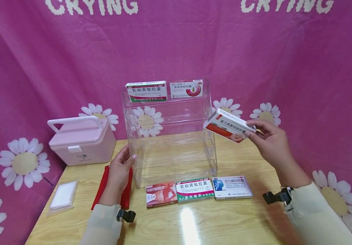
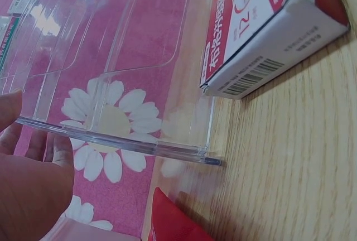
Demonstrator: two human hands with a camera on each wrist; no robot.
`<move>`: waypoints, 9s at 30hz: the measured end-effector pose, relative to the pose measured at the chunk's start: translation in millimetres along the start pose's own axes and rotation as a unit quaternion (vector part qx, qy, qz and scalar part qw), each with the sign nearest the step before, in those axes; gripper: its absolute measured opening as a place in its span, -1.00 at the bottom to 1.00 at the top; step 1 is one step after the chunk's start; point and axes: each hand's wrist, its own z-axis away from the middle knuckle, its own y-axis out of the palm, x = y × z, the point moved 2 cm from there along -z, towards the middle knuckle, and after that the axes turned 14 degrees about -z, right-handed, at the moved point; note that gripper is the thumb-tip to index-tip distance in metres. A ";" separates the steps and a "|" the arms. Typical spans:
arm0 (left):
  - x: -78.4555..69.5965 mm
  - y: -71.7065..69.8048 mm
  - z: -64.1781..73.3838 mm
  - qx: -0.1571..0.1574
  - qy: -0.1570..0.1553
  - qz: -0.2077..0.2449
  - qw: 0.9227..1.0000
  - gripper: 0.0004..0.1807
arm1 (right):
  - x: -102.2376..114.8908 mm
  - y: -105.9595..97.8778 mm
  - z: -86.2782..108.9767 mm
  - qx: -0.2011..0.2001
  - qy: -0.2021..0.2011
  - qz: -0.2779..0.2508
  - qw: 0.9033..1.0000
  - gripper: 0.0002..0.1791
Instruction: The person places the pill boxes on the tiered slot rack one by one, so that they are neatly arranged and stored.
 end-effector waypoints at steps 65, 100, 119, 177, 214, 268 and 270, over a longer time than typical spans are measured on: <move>3.2 4.6 -1.6 -0.012 0.005 0.014 1.000 -0.32 | -13.5 244.4 -106.7 0.125 -0.036 0.100 0.986 -0.79; 1.5 0.7 0.2 -0.006 0.009 0.015 1.000 -0.32 | -36.6 55.0 40.0 0.245 0.141 0.012 0.959 -0.67; 1.5 1.1 -1.1 -0.009 -0.007 0.014 1.000 -0.31 | -100.5 -45.6 94.8 0.273 0.221 0.133 0.927 -0.28; 2.3 1.6 -1.3 -0.005 -0.004 0.007 1.000 -0.31 | -83.7 -63.4 76.1 0.242 0.191 0.135 0.942 -0.76; 2.3 2.6 -0.8 -0.003 0.010 0.022 1.000 -0.32 | 21.5 91.0 -114.6 0.075 0.025 -0.031 0.996 -0.80; -0.2 3.0 2.3 -0.006 0.031 0.027 0.999 -0.31 | -1.8 125.9 -92.2 0.143 -0.126 0.306 0.933 -0.62; -0.1 2.6 2.8 -0.006 0.030 0.027 0.999 -0.31 | -3.1 121.0 -84.1 0.145 -0.116 0.283 0.941 -0.58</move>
